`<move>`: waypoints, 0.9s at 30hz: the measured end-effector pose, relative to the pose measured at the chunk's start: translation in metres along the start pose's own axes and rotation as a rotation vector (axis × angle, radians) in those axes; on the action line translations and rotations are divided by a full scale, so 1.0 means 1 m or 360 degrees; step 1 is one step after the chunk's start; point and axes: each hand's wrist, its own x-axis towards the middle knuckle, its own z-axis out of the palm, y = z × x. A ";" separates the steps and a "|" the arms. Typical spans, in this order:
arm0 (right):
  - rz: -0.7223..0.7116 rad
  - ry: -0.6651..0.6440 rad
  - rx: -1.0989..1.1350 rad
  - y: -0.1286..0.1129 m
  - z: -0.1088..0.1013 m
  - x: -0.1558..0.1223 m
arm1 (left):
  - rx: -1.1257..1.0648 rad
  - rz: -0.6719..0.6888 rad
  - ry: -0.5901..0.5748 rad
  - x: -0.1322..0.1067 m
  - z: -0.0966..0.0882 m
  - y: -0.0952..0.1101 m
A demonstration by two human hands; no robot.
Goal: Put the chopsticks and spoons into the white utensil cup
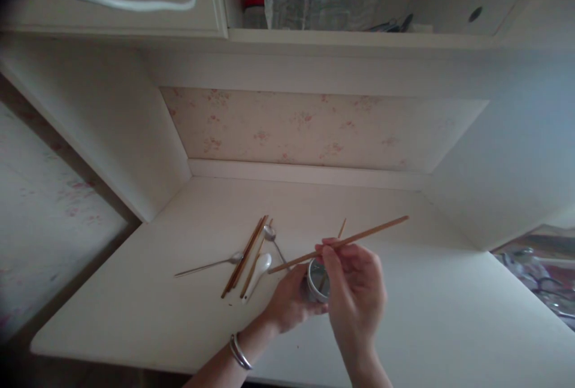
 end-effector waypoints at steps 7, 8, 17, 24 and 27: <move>-0.0059 0.0310 -0.0446 0.010 -0.074 0.020 | -0.0046 -0.0077 -0.0028 -0.004 0.002 -0.003; -0.0011 0.0277 -0.0539 0.016 -0.080 0.021 | -0.0045 -0.0078 -0.0036 -0.004 0.002 -0.003; 0.0414 -0.0169 -0.0970 0.068 -0.077 0.022 | -0.0026 -0.0010 -0.0015 -0.004 0.001 0.000; 0.0485 -0.0232 -0.1045 0.073 -0.063 0.019 | -0.0148 0.0054 -0.0032 -0.003 0.001 0.005; 0.0524 -0.0205 -0.0999 0.074 -0.061 0.019 | -0.0179 0.0007 -0.0002 -0.004 0.002 0.003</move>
